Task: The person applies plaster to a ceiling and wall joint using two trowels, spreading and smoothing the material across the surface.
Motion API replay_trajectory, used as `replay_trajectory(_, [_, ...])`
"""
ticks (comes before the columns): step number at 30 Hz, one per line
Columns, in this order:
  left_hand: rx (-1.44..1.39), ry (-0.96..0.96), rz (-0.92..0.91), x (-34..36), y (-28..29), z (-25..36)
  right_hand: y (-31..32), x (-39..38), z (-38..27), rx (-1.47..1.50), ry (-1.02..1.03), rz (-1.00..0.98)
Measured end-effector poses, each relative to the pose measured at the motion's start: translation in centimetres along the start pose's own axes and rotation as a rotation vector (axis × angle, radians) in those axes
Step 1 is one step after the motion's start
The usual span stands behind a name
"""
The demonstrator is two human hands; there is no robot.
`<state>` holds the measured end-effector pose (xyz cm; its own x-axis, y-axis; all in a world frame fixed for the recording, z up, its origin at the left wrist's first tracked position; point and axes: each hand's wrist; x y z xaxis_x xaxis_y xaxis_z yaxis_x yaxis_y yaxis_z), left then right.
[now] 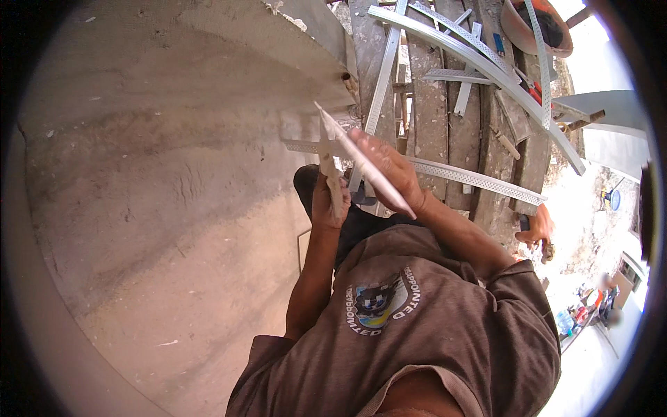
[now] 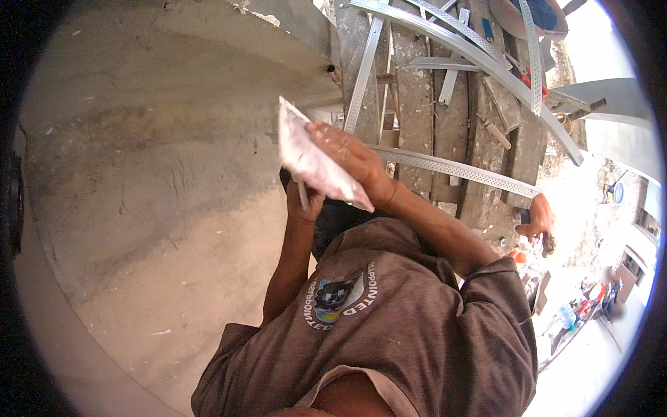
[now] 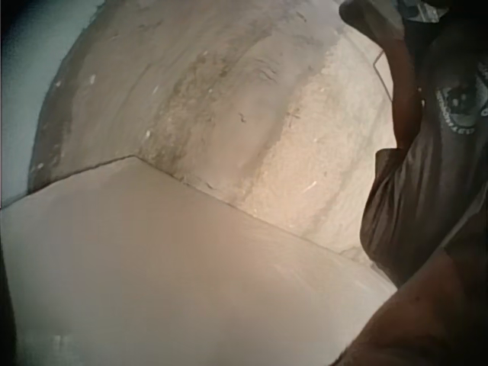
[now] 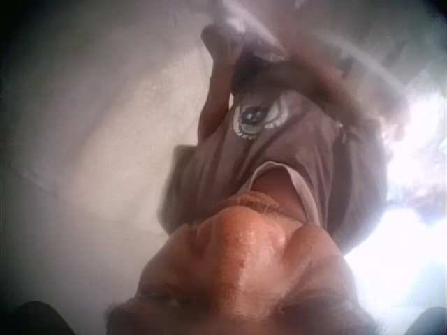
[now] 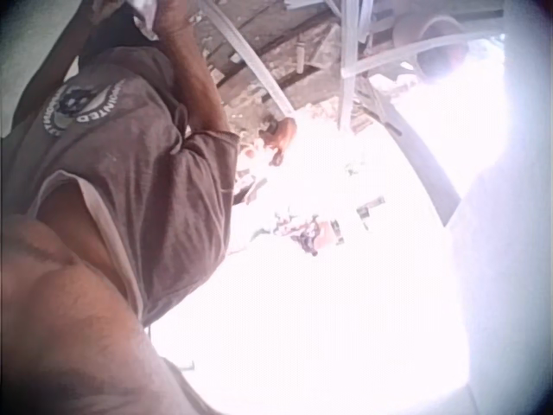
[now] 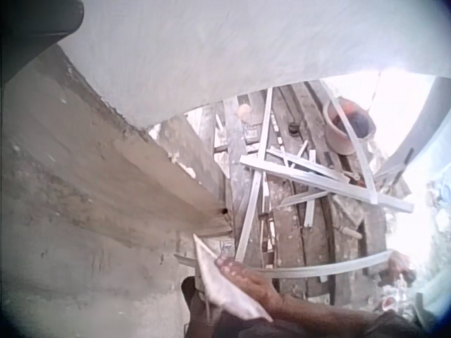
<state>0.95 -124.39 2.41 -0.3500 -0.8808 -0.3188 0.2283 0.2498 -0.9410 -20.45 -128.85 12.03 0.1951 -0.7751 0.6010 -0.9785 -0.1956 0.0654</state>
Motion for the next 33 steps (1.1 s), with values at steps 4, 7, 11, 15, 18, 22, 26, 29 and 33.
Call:
replay_trajectory(4, [0.307, -0.067, 0.11, 0.2, -3.6, -1.5, -0.2, -0.2, -0.9, -0.041, 0.086, -0.148])
replay_trajectory(7, [0.489, -0.148, 0.142, 0.0, -7.9, -2.2, 0.1, -0.2, -1.2, -0.059, 0.095, -0.222])
replay_trajectory(11, [0.653, -0.267, 0.168, 0.0, -11.9, -2.6, 0.3, 0.4, -0.5, -0.087, 0.071, -0.23])
replay_trajectory(15, [0.755, -0.384, 0.198, -0.4, -13.6, -2.9, 0.7, 1.0, 0.1, -0.111, 0.04, -0.205])
replay_trajectory(18, [0.806, -0.467, 0.222, -0.7, -13.4, -2.3, 0.7, 0.8, 0.8, -0.162, -0.018, -0.18])
replay_trajectory(22, [0.981, -0.505, 0.273, -1.4, -13.9, -1.3, 1.4, 0.6, 1.3, -0.309, -0.125, -0.192])
replay_trajectory(26, [0.956, -0.475, 0.38, -2.1, -14.0, -1.8, 1.3, -0.2, 3.4, -0.348, -0.288, -0.162])
replay_trajectory(29, [0.935, -0.347, 0.535, -2.5, -14.1, -1.8, 0.9, 0.0, 2.5, -0.227, -0.198, -0.033])
replay_trajectory(33, [0.937, -0.303, 0.475, -2.3, -13.2, -1.5, -0.2, 0.6, -1.6, -0.127, 0.109, -0.166])
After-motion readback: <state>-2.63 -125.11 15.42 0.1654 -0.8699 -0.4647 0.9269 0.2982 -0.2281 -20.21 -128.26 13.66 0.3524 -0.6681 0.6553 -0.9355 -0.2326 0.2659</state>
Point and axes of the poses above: each hand's wrist, its own x-axis towards the middle knuckle, its own y-axis out of the back of the hand, z = x × y, and after that the axes turned 4 degrees about x, right-handed
